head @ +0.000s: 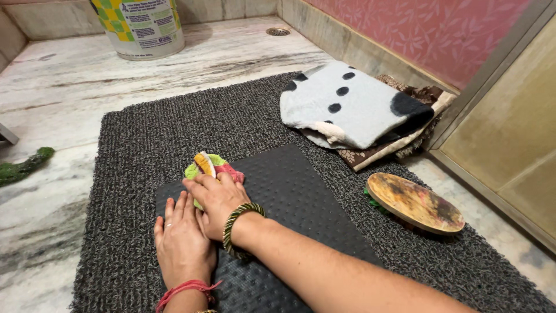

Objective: The person wipes a textured black mat with a colorful cloth, then lifts the mat to continue wiping its surface and the floor beneath.

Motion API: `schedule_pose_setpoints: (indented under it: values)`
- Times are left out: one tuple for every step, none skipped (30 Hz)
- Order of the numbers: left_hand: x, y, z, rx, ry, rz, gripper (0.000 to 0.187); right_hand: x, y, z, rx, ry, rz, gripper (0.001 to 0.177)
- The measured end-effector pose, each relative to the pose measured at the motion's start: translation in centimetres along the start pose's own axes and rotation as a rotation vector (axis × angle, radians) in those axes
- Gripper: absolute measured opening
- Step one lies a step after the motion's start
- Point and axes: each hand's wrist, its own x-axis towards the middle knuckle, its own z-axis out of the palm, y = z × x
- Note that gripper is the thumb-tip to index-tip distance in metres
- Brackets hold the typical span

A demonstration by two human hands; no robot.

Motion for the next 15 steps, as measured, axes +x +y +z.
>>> schedule_pose_setpoints:
  values:
    - [-0.1, 0.0, 0.1, -0.025, -0.011, -0.016, 0.052, -0.1, 0.1, -0.3, -0.016, -0.041, -0.008, 0.049]
    - [0.0, 0.1, 0.2, -0.019, -0.02, -0.029, 0.051, -0.1, 0.2, -0.6, -0.033, -0.081, -0.016, 0.044]
    - [0.0, 0.1, 0.2, -0.013, -0.03, -0.042, 0.051, -0.2, 0.4, -1.0, -0.07, -0.098, -0.029, 0.043]
    - [-0.1, 0.1, 0.3, -0.005, -0.04, -0.054, 0.05, -0.3, 0.5, -1.4, -0.105, -0.115, -0.041, 0.041]
    - [-0.1, 0.0, 0.3, 0.005, -0.029, -0.049, 0.05, -0.4, 0.6, -1.8, -0.14, -0.133, -0.052, 0.04]
    - [0.0, -0.1, 0.4, 0.012, -0.016, -0.046, 0.05, -0.4, 0.7, -2.2, -0.157, -0.158, -0.029, 0.044]
    - [0.0, -0.1, 0.5, 0.018, -0.004, -0.042, 0.05, -0.3, 0.8, -2.5, -0.174, -0.182, -0.004, 0.049]
    - [0.1, -0.1, 0.6, 0.023, -0.002, -0.046, 0.05, -0.4, 1.0, -2.7, -0.19, -0.207, 0.019, 0.053]
    - [0.0, -0.2, 0.7, 0.027, 0.0, -0.05, 0.05, -0.5, 1.5, -3.2, -0.217, -0.22, 0.028, 0.051]
    - [-0.1, -0.2, 0.8, 0.032, 0.0, -0.054, 0.05, -0.7, 2.2, -3.8, -0.243, -0.234, 0.037, 0.049]
    - [-0.1, -0.3, 0.9, 0.044, 0.003, -0.053, 0.05, -0.9, 2.8, -4.3, -0.268, -0.248, 0.046, 0.047]
    - [0.0, -0.4, 1.0, 0.055, 0.006, -0.049, 0.05, -1.1, 3.3, -4.6, -0.279, -0.246, 0.057, 0.049]
    - [0.0, -0.4, 1.1, 0.065, 0.01, -0.045, 0.05, -1.2, 3.7, -5.0, -0.289, -0.245, 0.069, 0.05]
    - [0.0, -0.3, 1.1, 0.057, 0.012, -0.052, 0.051, -1.3, 4.2, -5.4, -0.301, -0.243, 0.079, 0.052]
    - [-0.1, -0.3, 1.2, 0.048, 0.015, -0.058, 0.051, -1.4, 4.6, -5.8, -0.316, -0.25, 0.097, 0.053]
